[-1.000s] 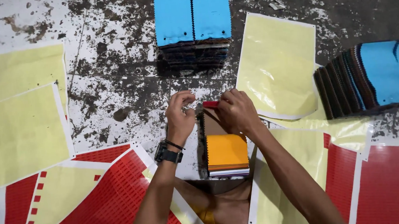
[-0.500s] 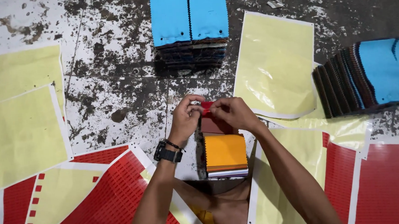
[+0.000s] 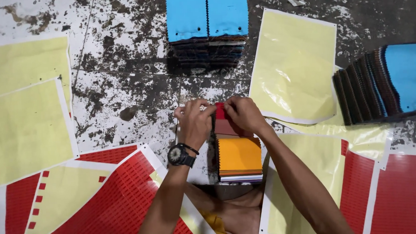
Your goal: Peeling small red stickers from a sheet and applying them to the edges of fabric samples in a swatch book.
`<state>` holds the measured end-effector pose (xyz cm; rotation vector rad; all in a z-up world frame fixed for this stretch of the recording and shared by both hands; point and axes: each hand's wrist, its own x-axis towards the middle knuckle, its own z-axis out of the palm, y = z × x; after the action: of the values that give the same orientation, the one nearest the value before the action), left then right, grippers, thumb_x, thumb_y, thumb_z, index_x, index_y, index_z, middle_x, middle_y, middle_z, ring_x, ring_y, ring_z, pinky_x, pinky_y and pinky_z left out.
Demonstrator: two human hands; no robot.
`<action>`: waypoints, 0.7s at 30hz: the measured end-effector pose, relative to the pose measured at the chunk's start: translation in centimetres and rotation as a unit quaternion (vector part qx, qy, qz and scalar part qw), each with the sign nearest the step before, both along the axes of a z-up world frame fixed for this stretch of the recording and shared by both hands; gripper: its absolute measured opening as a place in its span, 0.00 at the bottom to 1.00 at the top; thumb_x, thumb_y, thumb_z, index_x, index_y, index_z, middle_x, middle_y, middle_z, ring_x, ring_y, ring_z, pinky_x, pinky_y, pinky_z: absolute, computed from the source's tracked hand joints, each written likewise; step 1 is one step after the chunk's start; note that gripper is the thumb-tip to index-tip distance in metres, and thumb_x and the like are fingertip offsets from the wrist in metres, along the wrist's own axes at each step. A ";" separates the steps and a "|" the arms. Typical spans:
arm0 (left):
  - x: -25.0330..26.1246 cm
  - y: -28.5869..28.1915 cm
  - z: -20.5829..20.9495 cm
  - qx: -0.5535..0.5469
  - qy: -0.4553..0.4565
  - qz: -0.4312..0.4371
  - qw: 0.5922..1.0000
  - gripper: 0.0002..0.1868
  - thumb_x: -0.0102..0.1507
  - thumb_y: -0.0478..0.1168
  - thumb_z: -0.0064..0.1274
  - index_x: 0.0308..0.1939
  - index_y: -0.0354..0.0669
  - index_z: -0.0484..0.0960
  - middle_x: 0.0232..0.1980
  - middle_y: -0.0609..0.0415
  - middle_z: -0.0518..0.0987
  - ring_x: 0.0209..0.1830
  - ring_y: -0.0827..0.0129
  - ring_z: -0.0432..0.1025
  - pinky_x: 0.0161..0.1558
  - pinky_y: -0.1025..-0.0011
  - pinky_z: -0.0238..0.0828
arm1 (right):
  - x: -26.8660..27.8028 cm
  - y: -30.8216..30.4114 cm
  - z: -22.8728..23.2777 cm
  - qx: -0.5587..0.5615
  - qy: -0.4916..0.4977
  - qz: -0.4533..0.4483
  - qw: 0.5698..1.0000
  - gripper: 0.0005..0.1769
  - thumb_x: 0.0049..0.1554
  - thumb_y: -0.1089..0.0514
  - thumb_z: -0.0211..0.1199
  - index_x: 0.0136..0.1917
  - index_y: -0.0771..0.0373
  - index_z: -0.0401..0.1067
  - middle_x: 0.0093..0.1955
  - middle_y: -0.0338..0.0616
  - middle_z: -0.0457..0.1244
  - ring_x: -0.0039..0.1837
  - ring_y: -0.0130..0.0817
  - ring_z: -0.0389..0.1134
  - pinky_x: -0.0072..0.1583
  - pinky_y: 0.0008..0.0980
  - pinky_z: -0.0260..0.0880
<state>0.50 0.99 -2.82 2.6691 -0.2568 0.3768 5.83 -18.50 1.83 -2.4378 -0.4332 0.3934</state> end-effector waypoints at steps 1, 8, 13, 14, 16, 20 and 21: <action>0.0 -0.1 0.1 0.000 0.001 0.001 1.000 0.17 0.61 0.36 0.48 0.49 0.65 0.81 0.50 0.66 0.70 0.58 0.67 0.65 0.58 0.52 0.54 | -0.1 0.2 -0.2 0.000 0.001 0.001 1.000 0.11 0.62 0.53 0.59 0.51 0.59 0.78 0.42 0.50 0.72 0.51 0.52 0.74 0.53 0.48 0.75; 0.3 -1.0 -0.3 0.116 -0.059 -0.025 0.991 0.15 0.63 0.35 0.51 0.48 0.64 0.82 0.47 0.62 0.68 0.54 0.65 0.65 0.54 0.53 0.56 | 0.5 0.3 -3.1 -0.084 -0.086 -0.002 0.993 0.15 0.58 0.53 0.63 0.58 0.57 0.75 0.51 0.51 0.68 0.57 0.55 0.71 0.56 0.51 0.76; 0.0 -1.3 0.6 0.151 -0.085 -0.012 0.985 0.13 0.61 0.37 0.55 0.44 0.66 0.83 0.48 0.62 0.70 0.54 0.64 0.65 0.54 0.53 0.55 | 1.8 -1.7 -3.0 -0.152 -0.186 0.069 0.968 0.16 0.53 0.54 0.71 0.55 0.54 0.78 0.52 0.47 0.65 0.58 0.52 0.69 0.57 0.49 0.76; 0.1 -1.3 1.5 0.107 -0.066 -0.009 0.992 0.12 0.61 0.36 0.56 0.44 0.63 0.83 0.51 0.61 0.70 0.57 0.62 0.64 0.55 0.51 0.55 | 1.6 -1.7 -1.7 -0.123 -0.171 0.072 0.975 0.13 0.54 0.54 0.70 0.53 0.55 0.77 0.49 0.47 0.66 0.56 0.54 0.70 0.55 0.50 0.76; 0.3 -0.9 2.8 0.064 -0.051 -0.007 0.997 0.11 0.60 0.36 0.56 0.43 0.59 0.84 0.54 0.61 0.70 0.59 0.61 0.63 0.57 0.49 0.54 | 1.6 -2.0 -1.9 -0.094 -0.159 0.073 0.980 0.11 0.55 0.55 0.70 0.51 0.56 0.77 0.46 0.47 0.67 0.54 0.55 0.71 0.53 0.51 0.77; 0.6 -0.2 3.2 -0.243 0.012 0.027 0.970 0.22 0.56 0.23 0.45 0.45 0.51 0.84 0.54 0.55 0.73 0.55 0.55 0.72 0.52 0.58 0.71 | 0.4 -1.9 -2.9 -0.080 -0.417 0.085 0.901 0.05 0.53 0.52 0.69 0.37 0.49 0.74 0.39 0.35 0.65 0.46 0.39 0.69 0.47 0.38 0.72; 0.7 -0.2 3.2 -0.355 -0.026 0.039 0.934 0.23 0.53 0.20 0.44 0.43 0.46 0.84 0.52 0.52 0.75 0.48 0.54 0.77 0.46 0.66 0.78 | -0.1 -1.5 -1.9 -0.064 -0.485 0.083 0.868 0.09 0.54 0.53 0.66 0.33 0.50 0.71 0.40 0.33 0.62 0.47 0.36 0.66 0.49 0.35 0.69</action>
<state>1.21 0.77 0.36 1.9589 -0.0150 0.4606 5.68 -19.97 -0.09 -2.5742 -1.0556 -0.8241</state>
